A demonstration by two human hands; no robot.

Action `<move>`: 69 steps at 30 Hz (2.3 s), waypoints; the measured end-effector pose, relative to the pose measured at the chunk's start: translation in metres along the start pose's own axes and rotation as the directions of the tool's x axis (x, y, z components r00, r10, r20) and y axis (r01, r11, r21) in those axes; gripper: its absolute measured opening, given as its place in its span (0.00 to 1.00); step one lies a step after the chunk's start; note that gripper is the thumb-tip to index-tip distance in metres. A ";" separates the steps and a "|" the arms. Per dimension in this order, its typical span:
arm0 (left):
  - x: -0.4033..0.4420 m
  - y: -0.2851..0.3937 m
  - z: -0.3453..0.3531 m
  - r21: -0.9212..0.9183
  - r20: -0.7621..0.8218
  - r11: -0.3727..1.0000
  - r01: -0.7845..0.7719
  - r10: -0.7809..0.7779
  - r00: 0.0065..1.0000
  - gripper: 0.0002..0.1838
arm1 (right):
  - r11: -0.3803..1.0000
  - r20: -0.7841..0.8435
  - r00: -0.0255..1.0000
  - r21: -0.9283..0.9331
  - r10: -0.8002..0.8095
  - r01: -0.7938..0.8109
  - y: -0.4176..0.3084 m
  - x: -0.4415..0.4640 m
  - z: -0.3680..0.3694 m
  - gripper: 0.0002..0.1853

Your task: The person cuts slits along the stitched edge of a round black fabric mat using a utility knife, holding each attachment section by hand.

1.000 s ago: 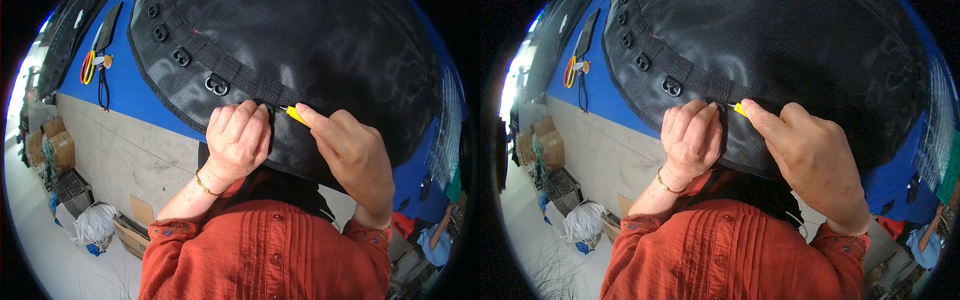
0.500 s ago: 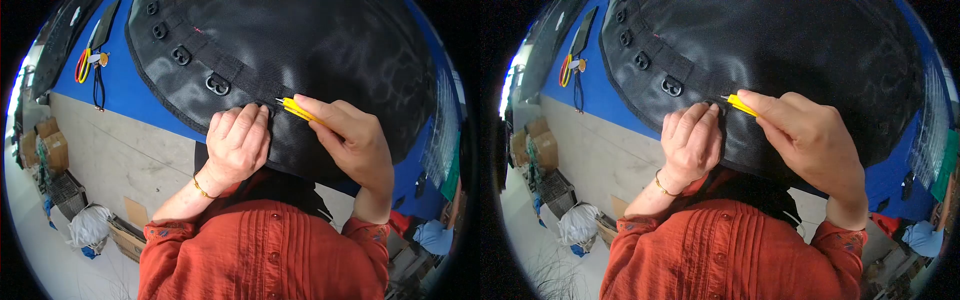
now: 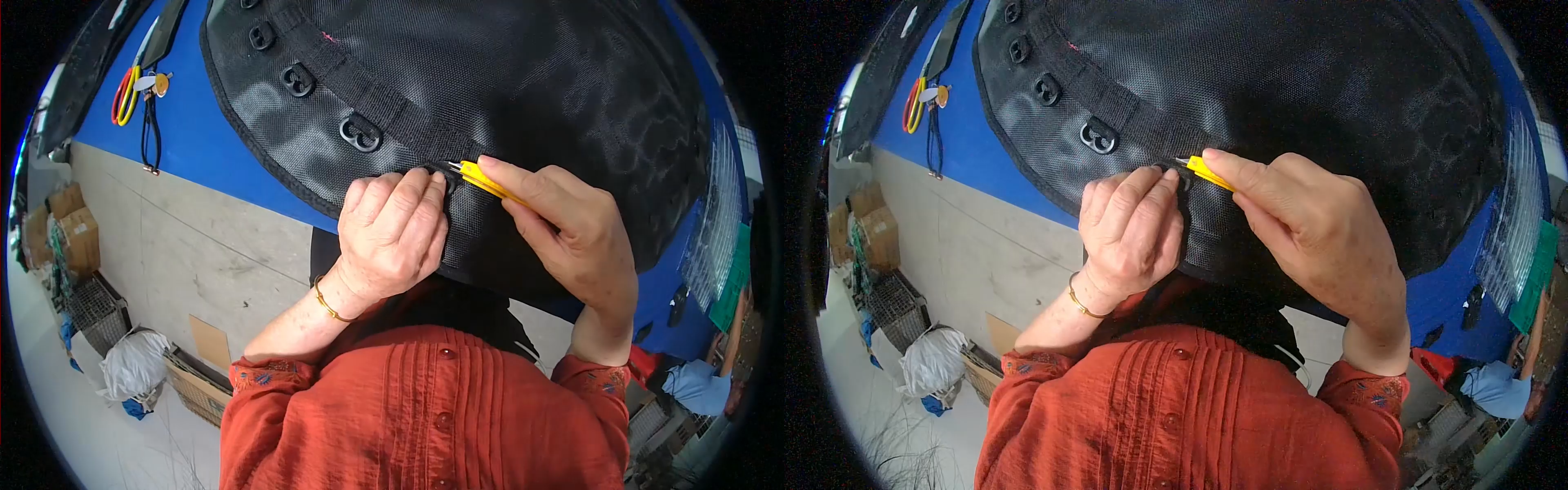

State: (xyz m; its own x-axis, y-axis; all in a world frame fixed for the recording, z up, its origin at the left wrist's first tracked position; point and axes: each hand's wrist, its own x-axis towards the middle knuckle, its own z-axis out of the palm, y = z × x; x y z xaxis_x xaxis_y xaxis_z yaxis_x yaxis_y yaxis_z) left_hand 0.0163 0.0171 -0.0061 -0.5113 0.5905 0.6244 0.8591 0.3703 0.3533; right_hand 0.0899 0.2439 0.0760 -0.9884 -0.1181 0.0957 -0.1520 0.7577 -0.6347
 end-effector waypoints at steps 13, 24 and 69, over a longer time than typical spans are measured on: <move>0.002 0.000 -0.001 0.010 0.000 1.000 0.007 -0.007 1.000 0.20 | 0.989 -0.045 0.998 -0.145 -0.048 0.041 -0.013 -0.002 0.003 0.29; 0.003 -0.003 0.004 0.023 -0.056 1.000 0.011 -0.010 0.998 0.15 | 1.000 -0.030 0.999 -0.017 -0.016 0.016 0.004 -0.010 -0.020 0.24; 0.003 -0.002 0.005 0.041 -0.056 0.999 0.029 -0.026 0.998 0.12 | 0.956 -0.016 0.975 -0.202 -0.222 0.214 0.023 -0.009 -0.014 0.28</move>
State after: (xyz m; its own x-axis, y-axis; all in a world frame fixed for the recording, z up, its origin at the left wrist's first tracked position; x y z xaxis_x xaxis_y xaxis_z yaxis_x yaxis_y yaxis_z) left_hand 0.0132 0.0217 -0.0088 -0.5317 0.5392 0.6531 0.8425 0.4159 0.3424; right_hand 0.0948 0.2707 0.0712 -0.9299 -0.2729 0.2464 -0.3574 0.8283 -0.4314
